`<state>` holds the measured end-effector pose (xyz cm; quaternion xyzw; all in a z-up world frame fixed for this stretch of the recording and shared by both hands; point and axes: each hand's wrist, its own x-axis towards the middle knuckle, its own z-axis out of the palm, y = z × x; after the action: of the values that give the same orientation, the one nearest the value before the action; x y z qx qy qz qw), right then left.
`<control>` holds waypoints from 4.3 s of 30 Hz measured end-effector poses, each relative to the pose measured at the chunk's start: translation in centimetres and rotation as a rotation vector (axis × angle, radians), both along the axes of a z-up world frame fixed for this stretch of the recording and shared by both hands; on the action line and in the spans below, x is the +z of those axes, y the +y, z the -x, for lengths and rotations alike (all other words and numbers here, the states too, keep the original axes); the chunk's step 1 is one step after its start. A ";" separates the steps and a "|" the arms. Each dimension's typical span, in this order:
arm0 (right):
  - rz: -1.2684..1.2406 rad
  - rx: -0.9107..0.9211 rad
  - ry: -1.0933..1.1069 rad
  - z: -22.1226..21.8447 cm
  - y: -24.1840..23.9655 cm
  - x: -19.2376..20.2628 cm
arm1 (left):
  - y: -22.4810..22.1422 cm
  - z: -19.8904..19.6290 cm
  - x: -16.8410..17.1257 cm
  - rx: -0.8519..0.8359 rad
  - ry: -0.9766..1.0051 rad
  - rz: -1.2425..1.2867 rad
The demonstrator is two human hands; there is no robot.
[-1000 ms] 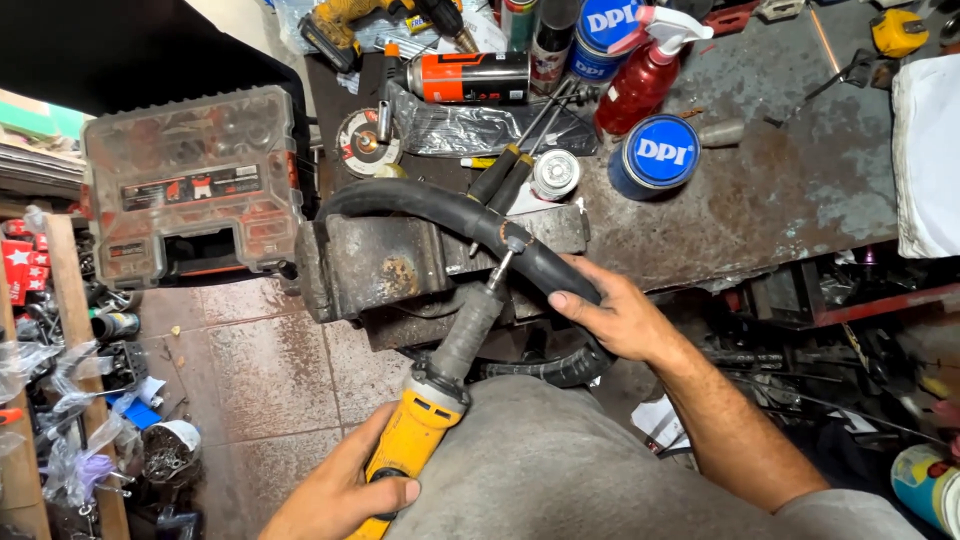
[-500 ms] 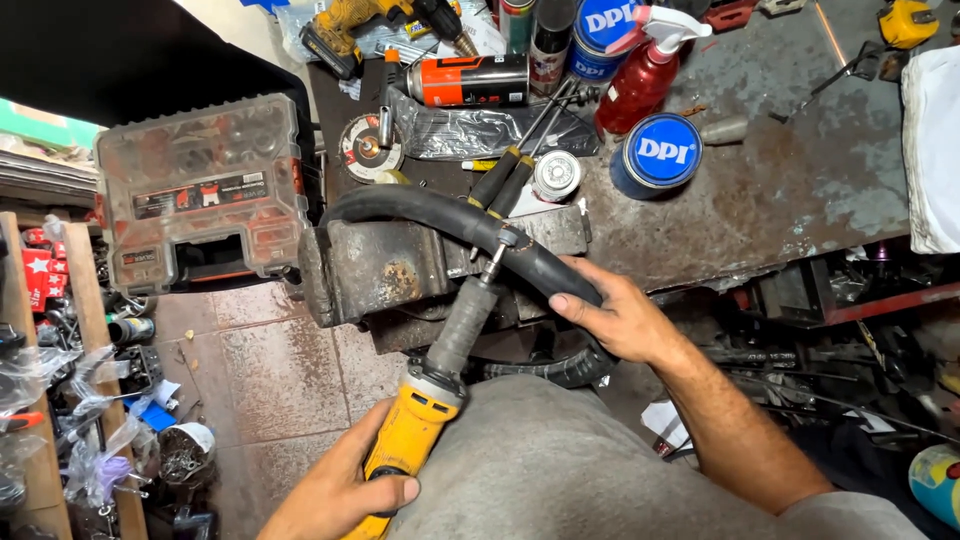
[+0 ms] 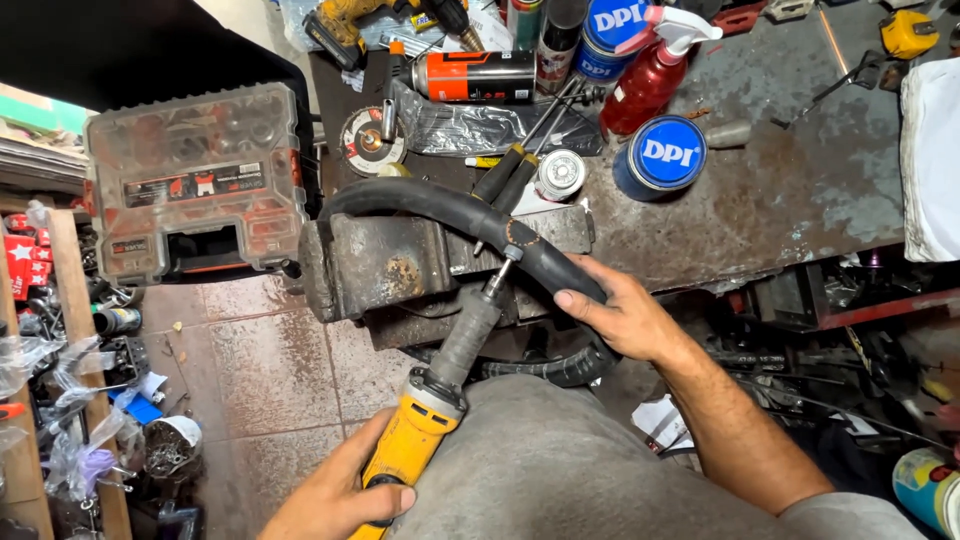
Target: Removing a bicycle tire from a rim using a reciprocating saw and a screwdriver at a repair station.
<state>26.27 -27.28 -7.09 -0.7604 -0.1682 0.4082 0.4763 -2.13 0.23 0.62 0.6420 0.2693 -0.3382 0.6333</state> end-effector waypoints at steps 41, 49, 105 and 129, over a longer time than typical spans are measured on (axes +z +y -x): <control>-0.005 -0.018 -0.012 0.5 -0.1 0.3 | -0.3 0.9 -1.0 0.002 -0.088 0.066; -0.011 -0.023 -0.019 0.6 0.0 0.4 | -0.1 0.4 -0.9 -0.098 -0.090 0.002; 0.063 0.047 -0.197 1.5 -0.4 0.5 | 0.1 -2.1 1.9 -0.028 0.185 -0.160; 0.066 0.059 -0.193 1.5 0.0 0.6 | 0.1 -2.4 2.5 -0.010 0.055 -0.073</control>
<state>24.74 -27.29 -6.53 -0.8060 -0.2221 0.3523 0.4205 0.27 0.30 3.10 0.6564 0.2958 -0.3488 0.6000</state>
